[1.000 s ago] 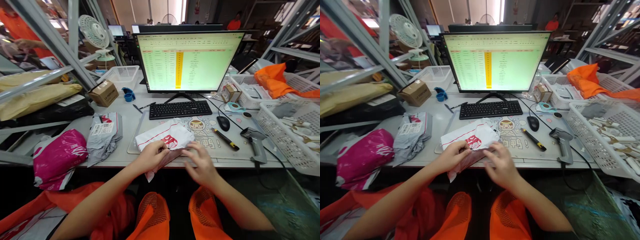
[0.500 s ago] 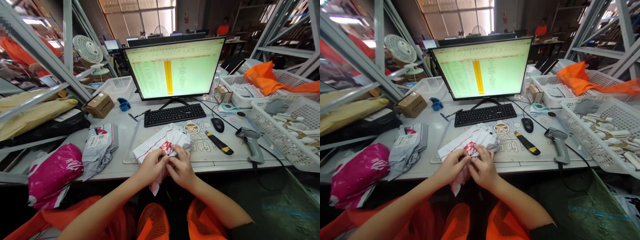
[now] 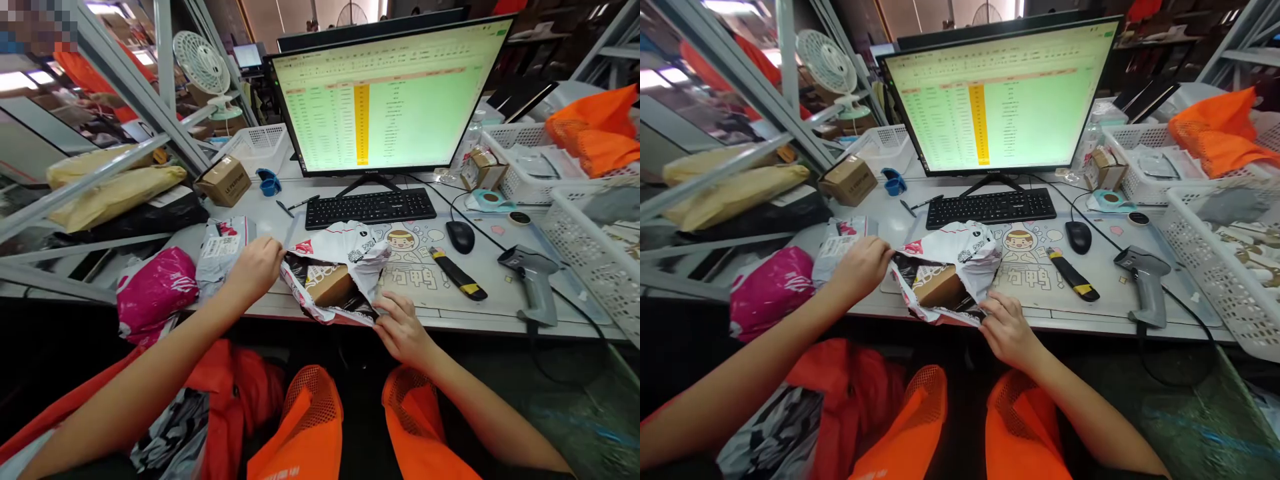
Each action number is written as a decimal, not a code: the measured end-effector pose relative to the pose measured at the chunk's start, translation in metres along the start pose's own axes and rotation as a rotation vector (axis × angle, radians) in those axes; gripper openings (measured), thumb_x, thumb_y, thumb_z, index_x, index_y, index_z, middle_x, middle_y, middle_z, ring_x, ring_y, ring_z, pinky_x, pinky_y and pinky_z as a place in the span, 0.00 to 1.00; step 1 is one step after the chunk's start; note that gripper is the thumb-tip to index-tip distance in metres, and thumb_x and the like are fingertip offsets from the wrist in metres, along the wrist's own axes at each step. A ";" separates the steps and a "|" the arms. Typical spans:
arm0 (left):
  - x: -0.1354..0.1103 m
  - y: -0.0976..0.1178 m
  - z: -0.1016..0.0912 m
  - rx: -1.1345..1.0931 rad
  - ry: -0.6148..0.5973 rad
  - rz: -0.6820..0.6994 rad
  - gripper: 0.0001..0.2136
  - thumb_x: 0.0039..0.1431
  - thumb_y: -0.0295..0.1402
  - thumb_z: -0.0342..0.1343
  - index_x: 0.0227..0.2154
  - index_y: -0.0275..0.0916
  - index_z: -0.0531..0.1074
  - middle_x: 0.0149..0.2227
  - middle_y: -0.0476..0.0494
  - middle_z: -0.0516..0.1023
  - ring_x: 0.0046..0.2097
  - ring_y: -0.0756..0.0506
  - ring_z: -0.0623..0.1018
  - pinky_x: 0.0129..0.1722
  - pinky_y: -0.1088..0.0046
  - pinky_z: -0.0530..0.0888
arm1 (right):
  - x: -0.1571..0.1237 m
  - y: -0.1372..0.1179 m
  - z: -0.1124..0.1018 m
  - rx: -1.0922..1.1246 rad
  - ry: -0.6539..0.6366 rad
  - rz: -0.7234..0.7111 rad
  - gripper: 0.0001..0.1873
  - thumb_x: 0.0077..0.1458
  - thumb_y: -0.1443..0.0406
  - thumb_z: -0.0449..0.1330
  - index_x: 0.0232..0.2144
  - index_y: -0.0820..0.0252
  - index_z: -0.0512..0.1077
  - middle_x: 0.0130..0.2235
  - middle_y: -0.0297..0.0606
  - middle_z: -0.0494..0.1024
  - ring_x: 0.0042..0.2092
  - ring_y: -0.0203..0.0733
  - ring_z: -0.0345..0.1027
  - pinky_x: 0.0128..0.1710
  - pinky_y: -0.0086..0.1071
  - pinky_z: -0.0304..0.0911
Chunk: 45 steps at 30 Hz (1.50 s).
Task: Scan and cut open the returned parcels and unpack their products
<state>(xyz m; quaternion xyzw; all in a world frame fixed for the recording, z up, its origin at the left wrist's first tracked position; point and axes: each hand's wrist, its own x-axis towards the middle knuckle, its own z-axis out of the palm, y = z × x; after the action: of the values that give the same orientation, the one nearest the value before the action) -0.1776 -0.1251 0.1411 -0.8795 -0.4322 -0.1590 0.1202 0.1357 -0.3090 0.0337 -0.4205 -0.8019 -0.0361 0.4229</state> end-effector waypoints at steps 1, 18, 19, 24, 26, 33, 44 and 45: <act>-0.006 0.007 -0.002 -0.047 0.005 0.015 0.12 0.71 0.34 0.46 0.37 0.37 0.73 0.39 0.34 0.76 0.43 0.35 0.76 0.45 0.56 0.73 | 0.004 -0.005 0.001 -0.014 0.000 -0.008 0.04 0.66 0.69 0.59 0.37 0.58 0.72 0.53 0.46 0.78 0.63 0.55 0.64 0.58 0.47 0.58; -0.101 0.007 0.041 -0.336 -0.121 0.233 0.18 0.68 0.38 0.51 0.20 0.43 0.63 0.23 0.48 0.69 0.29 0.46 0.69 0.40 0.65 0.66 | -0.005 -0.014 0.027 0.023 -0.387 -0.086 0.11 0.69 0.71 0.51 0.36 0.60 0.72 0.26 0.33 0.73 0.28 0.39 0.63 0.46 0.38 0.55; -0.104 0.006 0.043 -0.317 -0.109 0.218 0.17 0.67 0.38 0.52 0.21 0.43 0.64 0.23 0.48 0.70 0.29 0.46 0.70 0.40 0.66 0.66 | -0.005 -0.017 0.025 0.043 -0.396 -0.085 0.11 0.69 0.71 0.51 0.36 0.60 0.72 0.26 0.32 0.73 0.28 0.39 0.63 0.47 0.39 0.55; -0.126 0.020 0.054 -0.222 0.178 0.108 0.03 0.65 0.37 0.60 0.38 0.45 0.76 0.43 0.41 0.82 0.48 0.41 0.80 0.51 0.61 0.68 | 0.010 0.004 0.013 0.117 0.044 0.153 0.08 0.67 0.61 0.58 0.45 0.58 0.73 0.44 0.45 0.79 0.48 0.48 0.72 0.54 0.44 0.62; -0.134 0.033 0.063 -0.250 0.189 0.170 0.08 0.64 0.36 0.62 0.45 0.48 0.76 0.52 0.39 0.81 0.58 0.38 0.78 0.58 0.57 0.65 | 0.021 0.029 0.013 0.123 0.216 0.449 0.20 0.66 0.53 0.59 0.54 0.59 0.71 0.57 0.52 0.74 0.61 0.55 0.66 0.60 0.50 0.61; -0.137 0.060 0.103 -0.263 0.327 0.252 0.42 0.56 0.43 0.68 0.67 0.52 0.50 0.60 0.30 0.73 0.66 0.29 0.71 0.65 0.42 0.60 | 0.049 0.056 0.028 0.444 -0.022 0.885 0.37 0.58 0.35 0.55 0.47 0.60 0.74 0.49 0.51 0.81 0.53 0.58 0.74 0.56 0.51 0.67; -0.094 0.031 0.022 -0.699 0.336 -0.002 0.43 0.45 0.52 0.74 0.61 0.49 0.60 0.63 0.32 0.60 0.65 0.31 0.69 0.63 0.47 0.69 | 0.074 0.060 -0.030 -0.017 -0.007 0.620 0.29 0.66 0.43 0.49 0.21 0.54 0.64 0.22 0.35 0.67 0.27 0.42 0.61 0.32 0.35 0.56; -0.096 0.025 0.026 -0.720 0.327 -0.030 0.42 0.46 0.52 0.73 0.61 0.48 0.60 0.63 0.32 0.61 0.65 0.31 0.69 0.64 0.47 0.69 | 0.071 0.067 -0.029 -0.056 -0.042 0.619 0.29 0.66 0.44 0.48 0.21 0.54 0.64 0.22 0.36 0.68 0.28 0.43 0.62 0.32 0.36 0.56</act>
<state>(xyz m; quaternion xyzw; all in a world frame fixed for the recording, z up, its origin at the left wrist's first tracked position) -0.2086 -0.2005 0.0789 -0.8219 -0.3368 -0.4403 -0.1311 0.1814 -0.2325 0.0828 -0.6570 -0.6428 0.0809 0.3855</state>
